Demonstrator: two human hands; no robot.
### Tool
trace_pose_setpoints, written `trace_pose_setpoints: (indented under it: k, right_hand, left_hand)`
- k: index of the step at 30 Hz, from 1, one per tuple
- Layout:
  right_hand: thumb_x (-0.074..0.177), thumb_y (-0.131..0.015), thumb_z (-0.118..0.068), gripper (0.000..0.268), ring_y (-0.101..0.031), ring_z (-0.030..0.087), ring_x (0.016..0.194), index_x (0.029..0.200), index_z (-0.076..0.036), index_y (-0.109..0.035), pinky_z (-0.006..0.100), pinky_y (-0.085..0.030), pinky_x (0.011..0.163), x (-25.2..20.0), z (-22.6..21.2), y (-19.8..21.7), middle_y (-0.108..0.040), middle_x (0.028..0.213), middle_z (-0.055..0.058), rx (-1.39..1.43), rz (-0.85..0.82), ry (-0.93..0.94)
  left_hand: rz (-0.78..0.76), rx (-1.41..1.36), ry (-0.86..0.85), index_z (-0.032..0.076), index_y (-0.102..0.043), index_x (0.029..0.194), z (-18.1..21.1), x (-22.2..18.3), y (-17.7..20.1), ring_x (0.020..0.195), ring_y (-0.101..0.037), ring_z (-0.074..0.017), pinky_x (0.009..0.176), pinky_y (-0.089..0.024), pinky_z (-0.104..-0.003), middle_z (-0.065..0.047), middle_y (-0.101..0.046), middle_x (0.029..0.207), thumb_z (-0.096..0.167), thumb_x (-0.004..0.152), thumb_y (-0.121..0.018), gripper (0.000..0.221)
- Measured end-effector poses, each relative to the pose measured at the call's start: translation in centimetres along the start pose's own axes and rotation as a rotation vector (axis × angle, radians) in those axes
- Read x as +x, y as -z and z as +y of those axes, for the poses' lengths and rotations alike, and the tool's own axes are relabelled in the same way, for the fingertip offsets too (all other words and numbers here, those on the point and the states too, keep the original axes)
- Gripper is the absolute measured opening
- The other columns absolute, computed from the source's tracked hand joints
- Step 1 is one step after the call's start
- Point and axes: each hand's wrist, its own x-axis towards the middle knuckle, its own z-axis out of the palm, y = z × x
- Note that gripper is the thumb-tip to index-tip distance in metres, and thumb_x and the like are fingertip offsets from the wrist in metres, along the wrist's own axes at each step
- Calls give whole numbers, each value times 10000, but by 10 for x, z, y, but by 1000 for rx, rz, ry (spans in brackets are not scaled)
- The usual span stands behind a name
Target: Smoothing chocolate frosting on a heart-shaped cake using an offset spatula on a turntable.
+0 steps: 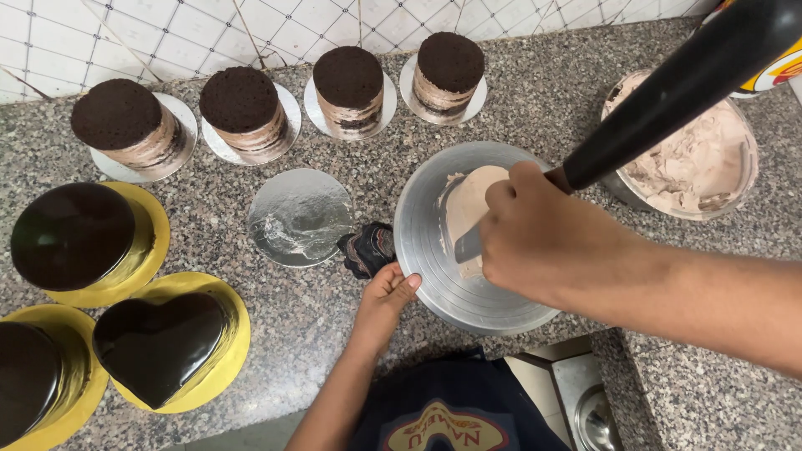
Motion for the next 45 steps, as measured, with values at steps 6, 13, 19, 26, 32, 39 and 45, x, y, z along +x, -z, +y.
trace_pose_setpoints:
  k: [6, 13, 19, 26, 32, 39, 45]
  right_hand:
    - [738, -824, -125, 157, -600, 247, 746, 737, 12, -748, 338, -411, 645, -8, -10, -5, -693, 732, 99, -53, -73, 45]
    - [802, -783, -90, 113, -598, 277, 829, 861, -8, -733, 386, -455, 716, -27, -10, 0, -678, 787, 56, 87, -54, 60]
    - [858, -705, -244, 247, -616, 159, 922, 1090, -159, -728, 325, -487, 761, -51, 10, -17, -695, 1019, -63, 179, -96, -195]
    - [692, -739, -299, 539, -675, 70, 961, 1231, -296, -728, 281, -483, 780, -68, 20, -49, -734, 1194, -157, -25, 267, -469]
    - [727, -742, -234, 445, -684, 49, 898, 1169, -286, -767, 261, -472, 764, -76, 23, -58, -759, 1153, -163, 25, 313, -554]
    - [794, -696, -1, 314, -716, 174, 839, 1083, -109, -755, 334, -534, 818, -94, 23, -103, -772, 1100, 49, 358, 557, -645]
    - [1025, -684, -108, 227, -722, 268, 851, 1227, -190, -746, 380, -565, 750, -128, -12, -154, -762, 1008, 99, 566, 431, -1209]
  left_hand:
    - [10, 29, 3, -7, -640, 1255, 3, -1, -1, 894, -627, -110, 868, -514, -288, -53, -738, 1007, 213, 975, -661, 357]
    - [-15, -4, -1, -15, -637, 1240, -10, -2, 3, 905, -648, -120, 875, -523, -299, -62, -745, 1013, 222, 975, -660, 356]
    - [-103, 58, 99, -24, -633, 1186, -22, -14, 2, 915, -682, -166, 870, -570, -347, -77, -749, 1031, 238, 962, -689, 349]
    - [-185, 52, 110, 6, -647, 1220, -17, -13, 3, 962, -687, -182, 901, -569, -355, -85, -726, 1058, 272, 984, -648, 356]
    - [-82, 60, 95, 25, -642, 1201, -2, -14, 3, 955, -677, -166, 906, -557, -351, -91, -705, 1060, 275, 987, -630, 329]
    - [-57, 36, 65, 22, -647, 1179, -7, -10, 8, 949, -672, -170, 895, -536, -343, -86, -721, 1043, 271, 997, -617, 310]
    - [11, 39, 69, 30, -644, 1202, -9, -8, 16, 958, -675, -173, 893, -543, -351, -60, -717, 1091, 220, 958, -619, 310]
